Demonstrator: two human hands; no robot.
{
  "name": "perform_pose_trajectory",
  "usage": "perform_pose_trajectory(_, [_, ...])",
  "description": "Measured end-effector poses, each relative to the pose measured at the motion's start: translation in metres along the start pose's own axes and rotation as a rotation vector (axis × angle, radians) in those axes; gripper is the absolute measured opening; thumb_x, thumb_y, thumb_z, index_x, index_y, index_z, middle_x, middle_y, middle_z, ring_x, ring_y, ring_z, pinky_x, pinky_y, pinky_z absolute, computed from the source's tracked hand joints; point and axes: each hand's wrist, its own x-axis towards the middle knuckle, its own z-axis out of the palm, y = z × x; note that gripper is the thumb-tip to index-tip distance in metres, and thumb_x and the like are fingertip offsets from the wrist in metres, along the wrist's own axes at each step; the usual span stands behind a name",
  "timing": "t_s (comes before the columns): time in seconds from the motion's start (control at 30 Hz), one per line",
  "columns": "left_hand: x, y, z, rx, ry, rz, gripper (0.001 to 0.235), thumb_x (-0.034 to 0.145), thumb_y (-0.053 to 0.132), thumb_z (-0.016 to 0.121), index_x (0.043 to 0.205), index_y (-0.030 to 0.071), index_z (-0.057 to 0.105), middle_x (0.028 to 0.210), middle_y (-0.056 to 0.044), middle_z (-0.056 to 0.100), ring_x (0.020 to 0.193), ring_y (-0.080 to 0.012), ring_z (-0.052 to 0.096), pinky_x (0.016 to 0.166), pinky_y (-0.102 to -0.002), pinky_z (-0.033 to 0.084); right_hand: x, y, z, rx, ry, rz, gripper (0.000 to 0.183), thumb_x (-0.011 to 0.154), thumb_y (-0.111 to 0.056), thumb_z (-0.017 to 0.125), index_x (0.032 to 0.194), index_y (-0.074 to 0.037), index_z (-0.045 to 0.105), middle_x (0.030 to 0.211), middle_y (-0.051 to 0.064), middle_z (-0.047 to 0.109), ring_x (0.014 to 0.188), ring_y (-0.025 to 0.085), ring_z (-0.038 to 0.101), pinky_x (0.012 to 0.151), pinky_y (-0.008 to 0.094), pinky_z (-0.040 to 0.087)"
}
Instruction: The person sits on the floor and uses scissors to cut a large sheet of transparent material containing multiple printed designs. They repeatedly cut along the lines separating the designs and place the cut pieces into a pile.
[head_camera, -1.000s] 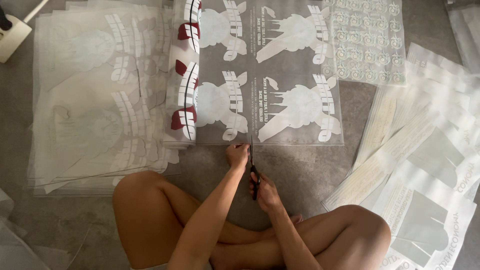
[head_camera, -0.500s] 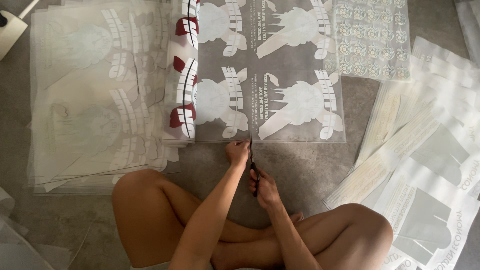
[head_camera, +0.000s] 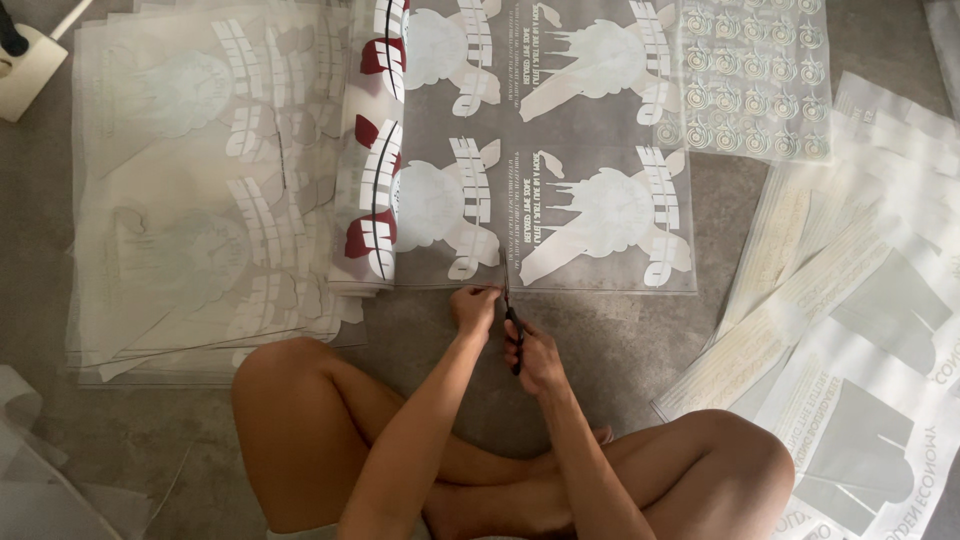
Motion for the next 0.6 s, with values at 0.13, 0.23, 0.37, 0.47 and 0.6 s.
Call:
perform_pose_trajectory(0.13, [-0.013, 0.012, -0.007, -0.042, 0.004, -0.005, 0.010, 0.066, 0.013, 0.067, 0.070, 0.003, 0.068, 0.066, -0.013, 0.063, 0.075, -0.0248, 0.063, 0.062, -0.031, 0.045, 0.008, -0.006, 0.005, -0.010, -0.008, -0.011, 0.023, 0.083, -0.010, 0.066, 0.096, 0.007, 0.058, 0.065, 0.004, 0.037, 0.053, 0.012, 0.040, 0.042, 0.020, 0.035])
perform_pose_trajectory(0.23, [-0.016, 0.010, -0.011, -0.013, -0.003, -0.028, 0.012, 0.064, 0.018, 0.071, 0.070, 0.008, 0.070, 0.068, -0.009, 0.066, 0.075, -0.0237, 0.064, 0.062, -0.030, 0.046, 0.005, -0.013, 0.013, -0.018, 0.004, -0.006, 0.018, 0.082, -0.009, 0.065, 0.089, 0.005, 0.057, 0.066, 0.005, 0.039, 0.055, 0.012, 0.041, 0.041, 0.019, 0.034])
perform_pose_trajectory(0.37, [-0.015, 0.016, -0.014, -0.008, -0.035, 0.007, 0.013, 0.065, 0.015, 0.068, 0.074, 0.006, 0.071, 0.072, -0.013, 0.066, 0.078, -0.0243, 0.063, 0.064, -0.032, 0.046, 0.005, -0.032, 0.030, -0.001, 0.004, -0.013, 0.020, 0.084, -0.010, 0.064, 0.092, 0.007, 0.056, 0.066, 0.005, 0.039, 0.054, 0.011, 0.039, 0.041, 0.018, 0.032])
perform_pose_trajectory(0.47, [-0.013, 0.009, -0.014, -0.025, -0.037, -0.009, 0.016, 0.063, 0.015, 0.071, 0.075, 0.005, 0.070, 0.071, -0.012, 0.066, 0.076, -0.0225, 0.063, 0.063, -0.032, 0.047, 0.010, -0.030, 0.034, 0.017, 0.025, -0.018, 0.017, 0.083, -0.010, 0.064, 0.089, 0.004, 0.056, 0.065, 0.005, 0.040, 0.054, 0.011, 0.040, 0.040, 0.017, 0.031])
perform_pose_trajectory(0.6, [-0.001, -0.010, -0.009, -0.031, -0.039, -0.013, 0.016, 0.062, 0.016, 0.074, 0.074, 0.007, 0.071, 0.068, -0.009, 0.066, 0.070, -0.0206, 0.064, 0.059, -0.030, 0.048, 0.011, -0.038, 0.045, 0.020, 0.061, -0.030, 0.012, 0.080, -0.007, 0.063, 0.081, 0.002, 0.055, 0.066, 0.007, 0.044, 0.052, 0.010, 0.040, 0.039, 0.015, 0.030])
